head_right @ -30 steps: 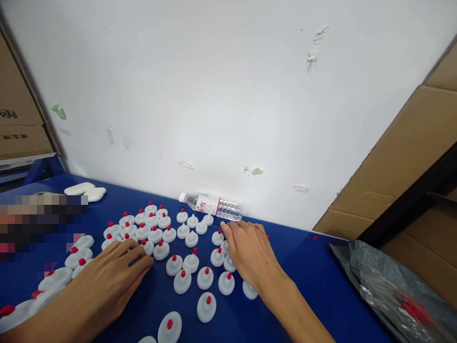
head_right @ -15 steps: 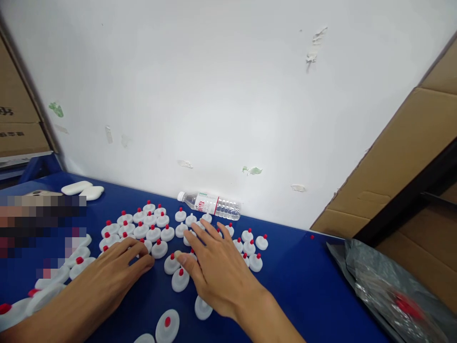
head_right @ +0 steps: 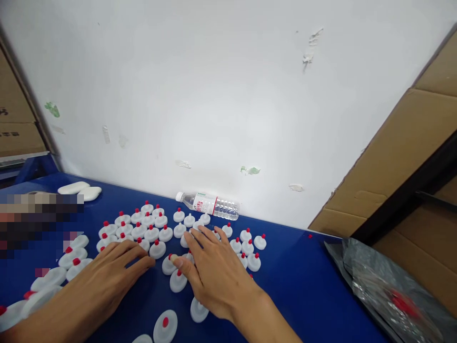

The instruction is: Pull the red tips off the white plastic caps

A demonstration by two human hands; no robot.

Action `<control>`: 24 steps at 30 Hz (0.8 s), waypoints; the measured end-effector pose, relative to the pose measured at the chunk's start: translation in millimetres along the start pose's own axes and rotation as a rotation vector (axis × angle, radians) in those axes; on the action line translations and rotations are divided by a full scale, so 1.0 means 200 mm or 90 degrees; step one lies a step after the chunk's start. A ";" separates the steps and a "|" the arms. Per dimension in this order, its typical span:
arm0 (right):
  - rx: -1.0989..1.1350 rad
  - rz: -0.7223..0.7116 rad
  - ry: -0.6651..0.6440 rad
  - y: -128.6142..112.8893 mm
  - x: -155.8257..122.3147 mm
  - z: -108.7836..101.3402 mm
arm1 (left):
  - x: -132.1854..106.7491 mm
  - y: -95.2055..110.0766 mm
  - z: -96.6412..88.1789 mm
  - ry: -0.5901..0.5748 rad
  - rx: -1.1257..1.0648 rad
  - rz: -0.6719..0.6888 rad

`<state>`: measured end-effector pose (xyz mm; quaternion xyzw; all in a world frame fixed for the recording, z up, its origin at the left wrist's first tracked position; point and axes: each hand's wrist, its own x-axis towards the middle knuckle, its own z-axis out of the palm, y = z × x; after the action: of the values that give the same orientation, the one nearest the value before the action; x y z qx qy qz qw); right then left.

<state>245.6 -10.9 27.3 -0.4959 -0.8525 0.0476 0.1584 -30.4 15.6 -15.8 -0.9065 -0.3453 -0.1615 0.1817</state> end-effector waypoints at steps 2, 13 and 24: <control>-0.007 -0.020 0.048 0.01 0.00 -0.02 | 0.00 0.00 0.00 0.044 -0.013 0.002; -0.075 -0.192 0.255 -0.03 -0.02 -0.03 | 0.06 0.03 -0.09 0.125 -0.330 -0.036; -0.065 -0.266 0.289 -0.10 0.00 0.01 | 0.09 0.06 -0.14 0.200 -0.452 -0.050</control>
<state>229.3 -21.2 30.7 -0.3153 -0.8800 -0.1407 0.3260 -15.3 5.1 14.2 -0.8631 -0.2706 -0.4147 -0.0993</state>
